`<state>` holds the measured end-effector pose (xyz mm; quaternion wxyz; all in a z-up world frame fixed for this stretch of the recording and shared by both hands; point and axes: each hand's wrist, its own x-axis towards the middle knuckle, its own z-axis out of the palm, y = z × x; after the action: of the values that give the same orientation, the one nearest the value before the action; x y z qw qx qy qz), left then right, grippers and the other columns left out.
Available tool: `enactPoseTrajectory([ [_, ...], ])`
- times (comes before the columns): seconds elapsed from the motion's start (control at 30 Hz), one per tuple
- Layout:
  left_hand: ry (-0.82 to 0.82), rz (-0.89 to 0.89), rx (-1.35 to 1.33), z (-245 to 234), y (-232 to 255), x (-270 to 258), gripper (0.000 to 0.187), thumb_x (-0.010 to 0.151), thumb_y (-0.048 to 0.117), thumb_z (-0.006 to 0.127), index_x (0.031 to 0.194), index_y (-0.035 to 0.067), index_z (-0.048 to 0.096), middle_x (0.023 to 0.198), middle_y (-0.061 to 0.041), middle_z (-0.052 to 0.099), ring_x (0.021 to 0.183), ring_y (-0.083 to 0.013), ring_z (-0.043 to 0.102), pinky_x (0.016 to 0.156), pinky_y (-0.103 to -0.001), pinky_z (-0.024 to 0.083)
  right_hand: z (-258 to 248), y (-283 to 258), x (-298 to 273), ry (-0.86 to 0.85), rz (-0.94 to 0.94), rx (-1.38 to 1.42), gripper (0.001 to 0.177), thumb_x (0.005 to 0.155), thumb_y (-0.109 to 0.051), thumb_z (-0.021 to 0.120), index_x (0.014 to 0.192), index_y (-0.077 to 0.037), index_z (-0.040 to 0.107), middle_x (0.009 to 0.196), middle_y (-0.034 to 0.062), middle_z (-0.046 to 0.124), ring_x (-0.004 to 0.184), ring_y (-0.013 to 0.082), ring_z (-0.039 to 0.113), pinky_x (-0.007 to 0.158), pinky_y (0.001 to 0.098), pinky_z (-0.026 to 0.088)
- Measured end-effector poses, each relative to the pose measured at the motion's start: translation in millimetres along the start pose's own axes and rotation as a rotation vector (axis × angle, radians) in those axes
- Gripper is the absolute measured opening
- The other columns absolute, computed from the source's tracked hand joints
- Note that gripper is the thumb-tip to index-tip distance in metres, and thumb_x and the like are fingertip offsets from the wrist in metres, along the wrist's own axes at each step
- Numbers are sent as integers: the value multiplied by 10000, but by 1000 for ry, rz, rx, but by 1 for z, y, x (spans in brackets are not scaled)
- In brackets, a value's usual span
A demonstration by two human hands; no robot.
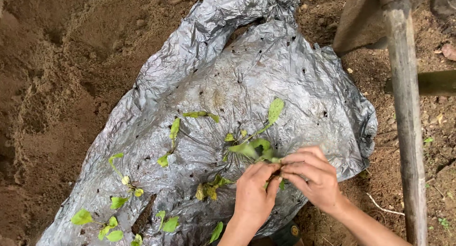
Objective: The person plants small green seedlings into pre-cut holes in a black plastic sheet laid over a soil bed. They use their hands to insert the seedlings and press the plastic around the base. Finally, they water the newly planted seedlings using a yellow watering can.
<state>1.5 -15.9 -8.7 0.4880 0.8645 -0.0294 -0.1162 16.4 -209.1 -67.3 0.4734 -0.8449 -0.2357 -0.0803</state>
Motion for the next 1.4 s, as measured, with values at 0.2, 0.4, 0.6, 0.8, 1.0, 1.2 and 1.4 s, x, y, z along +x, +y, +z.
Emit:
enactPoseTrajectory([
  [0.2,23,-259,-601,-1,-3,-5,106,905,2,694,980,41,759,850,-50,734,731,-132,642,673,-279,548,12,-22,14,44,52,199,219,854,-216,762,1045,-109,746,1104,54,766,1044,209,682,914,336,567],
  [0.4,43,-420,-1089,-1,-10,-14,169,942,85,688,1048,-39,734,920,-129,736,763,-195,668,733,-340,616,13,-31,22,-28,-2,214,248,939,-183,685,1162,-82,723,1206,101,742,1086,250,678,953,388,556],
  [0.6,154,-479,-1041,-2,-11,-14,209,919,121,707,1023,-52,762,858,-129,751,693,-176,668,660,-325,627,5,-41,36,-100,-24,241,266,956,-169,674,1167,-12,707,1162,162,733,1006,295,715,863,392,592],
  [0.8,211,-529,-1032,-1,-15,-13,219,896,133,723,994,-56,776,796,-140,759,655,-191,673,629,-327,604,11,-28,23,-91,40,225,314,879,-201,776,1166,-79,735,1087,72,786,917,199,737,876,368,546],
  [1.0,215,-530,-988,1,-15,-9,163,910,83,706,961,-53,780,757,-125,736,650,-186,637,631,-326,569,13,-23,21,-63,87,238,314,849,-160,804,1143,-74,735,996,61,791,841,155,744,820,301,607],
  [1.2,209,-546,-1010,-1,-13,0,163,929,90,684,980,-36,775,806,-132,756,668,-199,664,643,-336,603,11,-9,21,-115,210,350,255,862,-93,778,1114,-95,741,991,76,794,836,150,777,755,207,692],
  [1.4,96,-408,-398,-36,9,36,249,971,139,578,1166,68,716,1093,-120,704,989,-256,567,894,-439,412,-1,34,96,-170,62,-301,75,938,-121,722,998,-144,759,885,37,769,789,220,757,673,315,646],
])
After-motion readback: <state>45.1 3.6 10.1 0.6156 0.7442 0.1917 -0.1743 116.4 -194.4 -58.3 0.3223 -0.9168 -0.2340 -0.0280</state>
